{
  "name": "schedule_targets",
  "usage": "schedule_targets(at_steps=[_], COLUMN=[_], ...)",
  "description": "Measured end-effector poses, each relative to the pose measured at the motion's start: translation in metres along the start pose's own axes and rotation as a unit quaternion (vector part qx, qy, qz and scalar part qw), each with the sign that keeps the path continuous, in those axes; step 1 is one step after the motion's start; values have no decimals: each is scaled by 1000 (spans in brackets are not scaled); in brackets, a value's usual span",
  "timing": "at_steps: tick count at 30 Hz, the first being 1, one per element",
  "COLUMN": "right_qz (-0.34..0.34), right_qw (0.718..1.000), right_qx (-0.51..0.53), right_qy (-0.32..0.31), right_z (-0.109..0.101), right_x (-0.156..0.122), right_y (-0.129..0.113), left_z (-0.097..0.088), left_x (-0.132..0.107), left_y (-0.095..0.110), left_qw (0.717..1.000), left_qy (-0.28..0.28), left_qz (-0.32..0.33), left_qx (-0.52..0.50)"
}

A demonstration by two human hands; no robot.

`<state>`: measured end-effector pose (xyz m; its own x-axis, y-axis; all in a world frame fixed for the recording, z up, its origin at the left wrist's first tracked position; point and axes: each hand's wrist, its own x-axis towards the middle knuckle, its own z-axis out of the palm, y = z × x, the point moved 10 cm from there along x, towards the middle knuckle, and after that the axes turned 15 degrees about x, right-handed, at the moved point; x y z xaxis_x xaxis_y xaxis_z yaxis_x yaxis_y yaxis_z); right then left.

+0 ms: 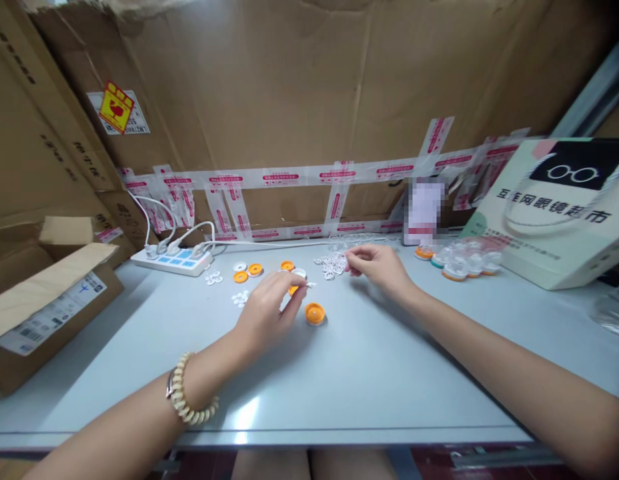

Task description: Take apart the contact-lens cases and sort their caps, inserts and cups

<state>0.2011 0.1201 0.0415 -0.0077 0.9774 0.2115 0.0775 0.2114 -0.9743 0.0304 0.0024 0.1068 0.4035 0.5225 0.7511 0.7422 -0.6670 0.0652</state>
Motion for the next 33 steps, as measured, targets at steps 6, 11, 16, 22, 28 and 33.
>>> schedule_targets(at_steps=[6, 11, 16, 22, 28, 33], right_qz=[-73, -72, -113, -105, -98, -48], right_qw=[956, 951, 980, 982, 976, 995], right_qx=[-283, -300, -147, 57, 76, 59], right_qy=[-16, -22, -65, -148, -176, -69], right_z=[8, 11, 30, 63, 71, 14], right_x=[11, 13, -11, -58, -65, -27], right_y=[6, 13, -18, -47, -51, -38], left_z=[4, 9, 25, 39, 38, 31], left_x=[0, -1, -8, -12, -14, -14], left_y=[-1, -9, -30, -31, -33, -33], left_qw=[1000, 997, 973, 936, 926, 938], left_qy=[-16, -34, -64, -107, -88, -83], left_qz=[-8, -42, -147, -207, -227, -222], left_qx=[-12, -47, -168, -263, -287, -253])
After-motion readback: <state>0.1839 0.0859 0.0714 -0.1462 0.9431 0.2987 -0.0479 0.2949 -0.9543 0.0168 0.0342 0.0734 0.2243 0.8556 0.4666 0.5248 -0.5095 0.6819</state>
